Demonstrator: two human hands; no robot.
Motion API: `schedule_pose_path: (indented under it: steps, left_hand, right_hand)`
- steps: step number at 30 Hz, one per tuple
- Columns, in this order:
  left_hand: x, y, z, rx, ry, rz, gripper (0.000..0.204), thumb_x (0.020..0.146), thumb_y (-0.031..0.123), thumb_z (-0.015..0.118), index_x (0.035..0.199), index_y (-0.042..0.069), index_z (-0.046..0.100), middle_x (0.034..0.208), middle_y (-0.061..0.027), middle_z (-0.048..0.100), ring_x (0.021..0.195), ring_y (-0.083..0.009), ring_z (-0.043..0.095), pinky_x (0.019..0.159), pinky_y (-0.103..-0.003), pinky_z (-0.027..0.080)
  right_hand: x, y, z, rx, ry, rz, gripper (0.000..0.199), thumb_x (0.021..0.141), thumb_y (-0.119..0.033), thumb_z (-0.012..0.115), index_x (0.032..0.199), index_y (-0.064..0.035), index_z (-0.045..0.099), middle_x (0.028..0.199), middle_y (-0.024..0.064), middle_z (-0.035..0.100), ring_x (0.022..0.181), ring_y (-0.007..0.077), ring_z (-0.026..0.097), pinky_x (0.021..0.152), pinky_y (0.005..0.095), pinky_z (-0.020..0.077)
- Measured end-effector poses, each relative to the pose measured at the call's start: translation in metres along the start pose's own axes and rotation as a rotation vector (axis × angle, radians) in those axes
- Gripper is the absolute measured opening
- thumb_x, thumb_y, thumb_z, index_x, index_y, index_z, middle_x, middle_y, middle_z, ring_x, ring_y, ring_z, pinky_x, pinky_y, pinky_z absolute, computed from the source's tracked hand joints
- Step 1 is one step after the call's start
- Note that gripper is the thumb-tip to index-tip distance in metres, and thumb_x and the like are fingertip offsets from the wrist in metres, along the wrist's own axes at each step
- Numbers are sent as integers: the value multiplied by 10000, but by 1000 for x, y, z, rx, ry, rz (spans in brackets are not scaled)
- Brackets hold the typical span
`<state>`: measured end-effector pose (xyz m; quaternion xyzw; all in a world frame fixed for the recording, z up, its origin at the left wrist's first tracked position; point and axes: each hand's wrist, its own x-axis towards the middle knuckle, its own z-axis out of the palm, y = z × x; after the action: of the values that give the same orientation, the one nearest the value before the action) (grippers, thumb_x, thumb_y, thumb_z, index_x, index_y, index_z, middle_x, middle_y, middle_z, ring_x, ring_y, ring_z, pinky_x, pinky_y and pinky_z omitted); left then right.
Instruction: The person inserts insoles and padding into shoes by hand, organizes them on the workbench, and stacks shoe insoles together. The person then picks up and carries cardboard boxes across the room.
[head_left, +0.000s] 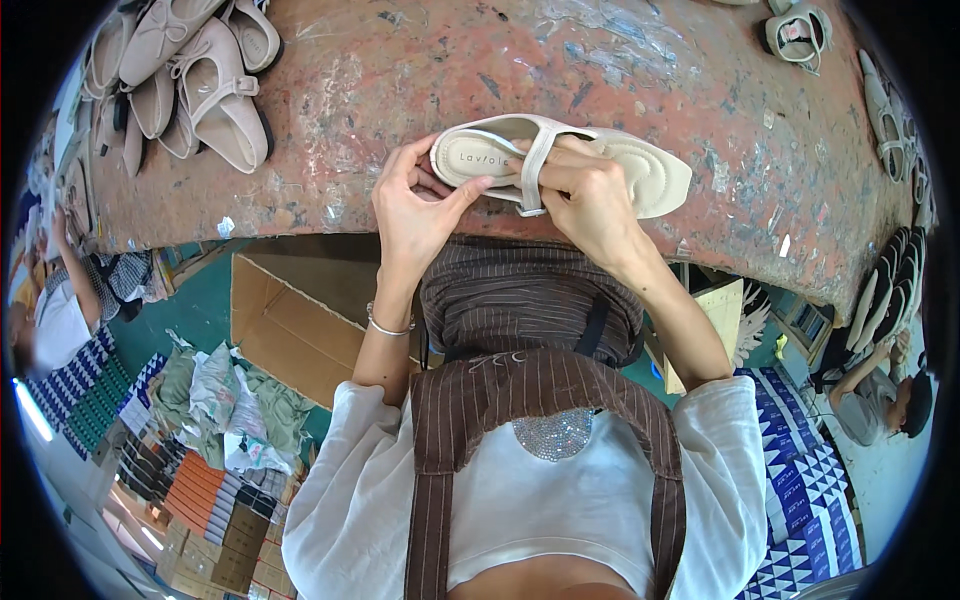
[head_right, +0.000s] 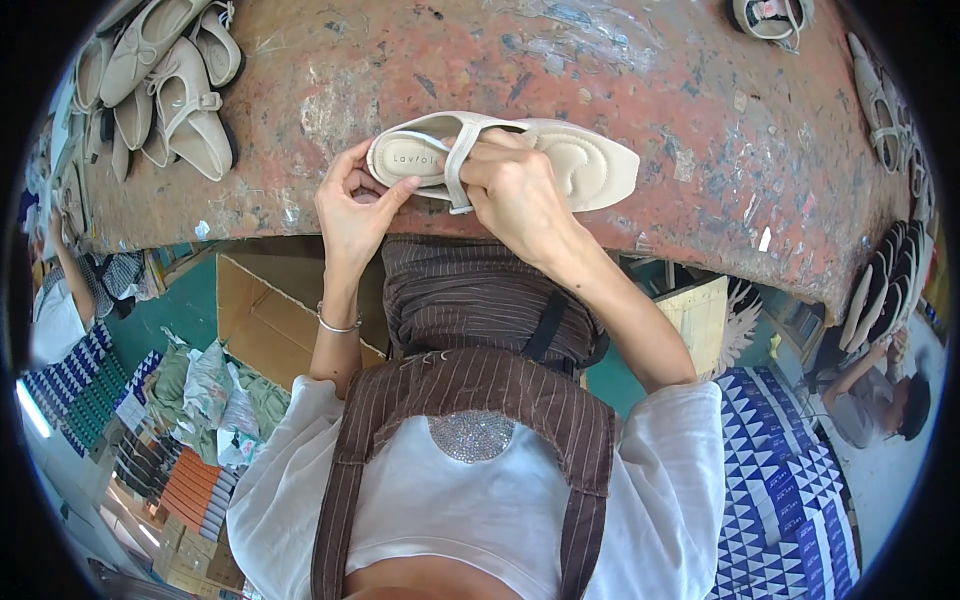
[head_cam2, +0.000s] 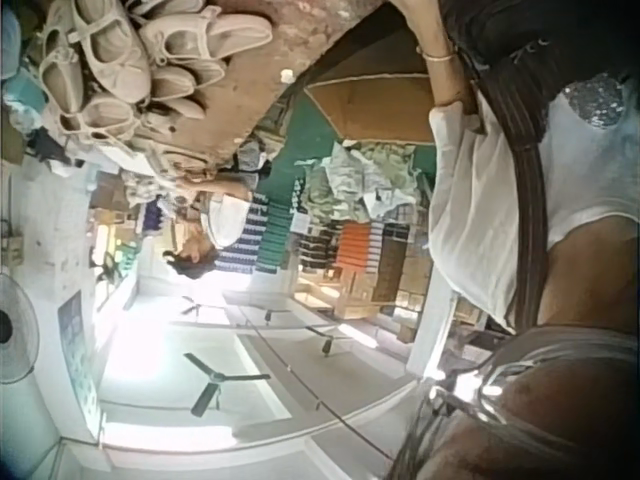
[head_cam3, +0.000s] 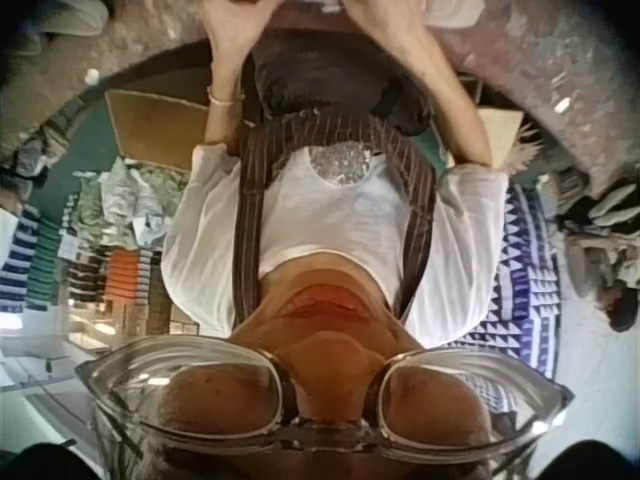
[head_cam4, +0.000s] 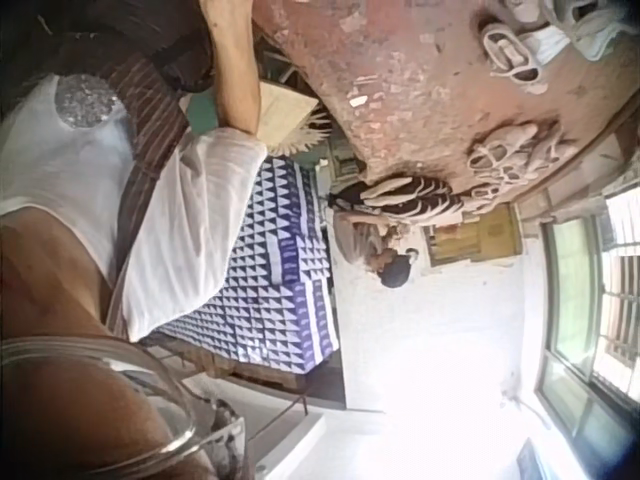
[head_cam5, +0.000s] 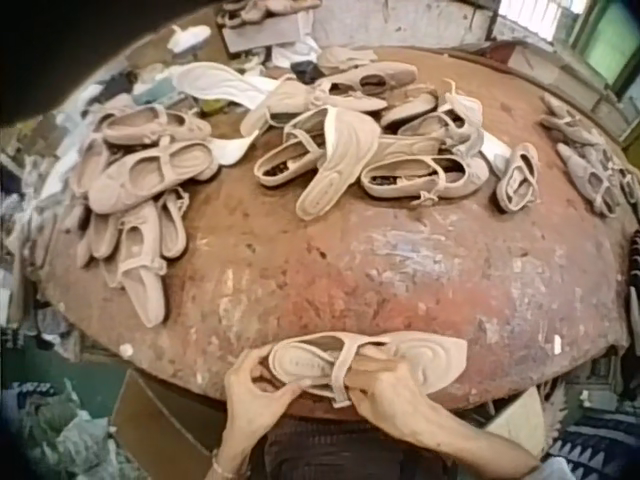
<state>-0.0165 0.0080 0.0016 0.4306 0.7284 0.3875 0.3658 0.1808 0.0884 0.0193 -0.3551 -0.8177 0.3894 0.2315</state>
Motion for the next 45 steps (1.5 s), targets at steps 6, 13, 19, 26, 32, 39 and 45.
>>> schedule_pose_path:
  steps: [6,13,19,26,32,39,45]
  left_hand:
    - [10,-1,8,-147,121,-152,319,807,159,841,993,-52,690,706,-50,662,605,-55,596,517,-208,459]
    - [22,-2,13,9,198,-70,105,867,82,726,853,-20,702,590,-57,616,515,-77,531,486,-268,410]
    - [24,-2,11,146,206,141,105,905,55,680,840,-28,678,633,-13,621,485,-25,484,442,-233,355]
    - [27,-4,7,143,124,67,117,869,59,671,786,-3,615,553,-125,567,460,-166,517,480,-340,401]
    - [-14,15,25,172,-74,-44,168,864,75,645,771,23,516,562,-167,581,502,-332,610,497,-433,443]
    - [-69,44,72,461,17,596,178,774,189,781,836,69,666,942,-93,677,933,-277,662,701,-369,522]
    - [-57,29,98,638,-265,631,532,863,188,605,1332,-56,541,1416,-240,482,1422,-397,334,1121,-659,250]
  right_hand:
    - [1,-1,12,-121,-55,35,264,775,20,708,1024,-41,769,1137,138,718,1092,310,664,880,374,564]
    - [4,-3,17,-283,-165,-278,362,835,-28,601,1188,-20,679,1345,151,607,1258,306,559,1013,393,505]
    - [2,-11,10,-412,-277,-238,395,831,-50,573,1215,-25,662,1298,150,631,1259,269,569,1074,389,463]
    - [-33,-16,0,-734,-102,-185,162,686,-68,651,790,-38,772,1024,142,726,1110,278,657,1168,434,336]
    - [21,13,-36,-851,608,73,326,680,-25,692,1004,-27,728,1041,160,709,1077,341,652,1039,473,428]
    - [-7,-20,-57,-209,216,153,590,708,0,713,1278,18,560,1225,162,655,1152,392,617,1118,543,336]
    - [-16,-25,-10,-696,262,34,294,780,25,592,1072,51,613,1146,230,658,1104,363,646,1179,536,263]
